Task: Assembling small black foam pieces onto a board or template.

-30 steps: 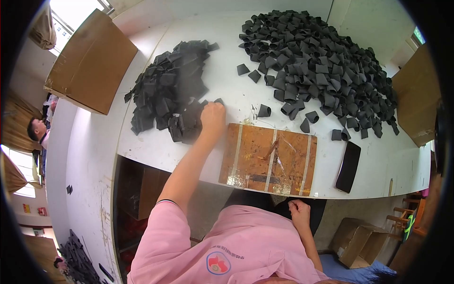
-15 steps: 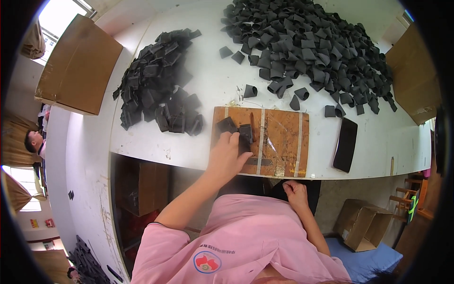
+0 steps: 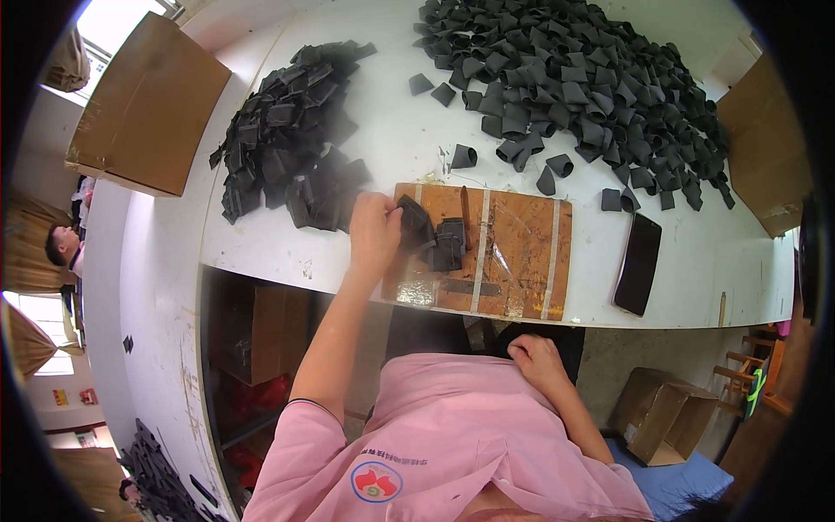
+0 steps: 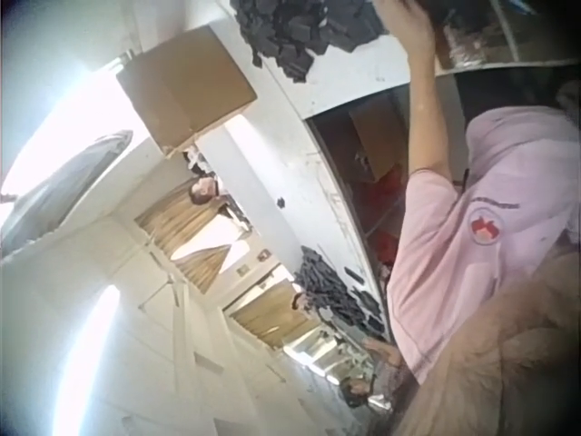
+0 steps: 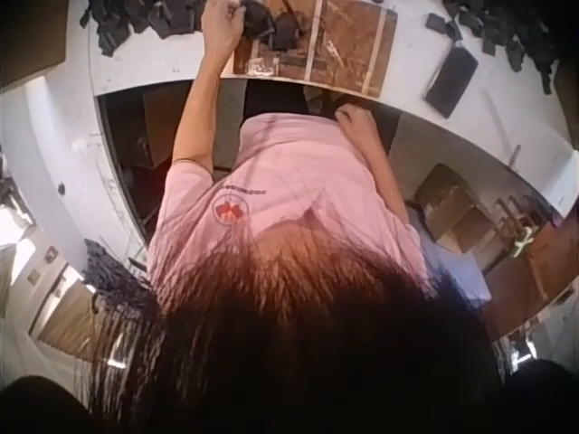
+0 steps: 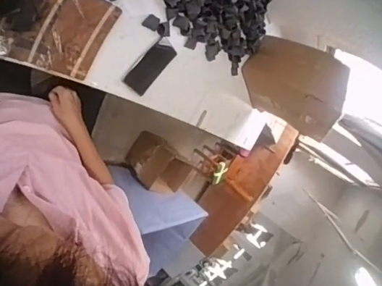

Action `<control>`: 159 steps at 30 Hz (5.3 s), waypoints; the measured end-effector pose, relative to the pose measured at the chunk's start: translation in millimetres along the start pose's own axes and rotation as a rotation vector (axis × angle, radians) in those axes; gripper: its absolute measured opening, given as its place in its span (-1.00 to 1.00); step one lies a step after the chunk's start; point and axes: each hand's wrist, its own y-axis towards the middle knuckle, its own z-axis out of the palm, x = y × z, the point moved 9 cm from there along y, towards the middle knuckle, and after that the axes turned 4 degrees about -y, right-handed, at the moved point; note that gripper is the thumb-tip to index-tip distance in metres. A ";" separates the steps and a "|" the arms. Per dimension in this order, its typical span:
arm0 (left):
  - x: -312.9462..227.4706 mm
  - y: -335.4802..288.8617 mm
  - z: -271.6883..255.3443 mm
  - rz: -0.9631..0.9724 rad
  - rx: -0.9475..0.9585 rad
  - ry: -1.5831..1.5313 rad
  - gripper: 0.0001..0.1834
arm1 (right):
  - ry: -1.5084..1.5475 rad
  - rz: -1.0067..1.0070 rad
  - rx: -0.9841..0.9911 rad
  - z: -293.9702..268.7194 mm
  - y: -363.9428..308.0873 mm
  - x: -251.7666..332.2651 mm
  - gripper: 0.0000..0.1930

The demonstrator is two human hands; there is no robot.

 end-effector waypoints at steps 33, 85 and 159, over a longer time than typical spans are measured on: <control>-108.8 -97.5 19.9 -0.340 0.170 -1.070 -0.91 | 0.100 -0.355 -0.638 -107.1 26.4 136.0 -0.77; -152.3 -14.5 -90.0 0.187 -0.265 -1.184 -0.98 | -0.069 -0.852 -0.742 -147.1 32.0 256.4 -0.67; -90.0 -80.9 12.8 -0.510 0.410 -1.343 -0.86 | 0.935 -0.125 -0.052 -58.1 59.3 137.8 -0.78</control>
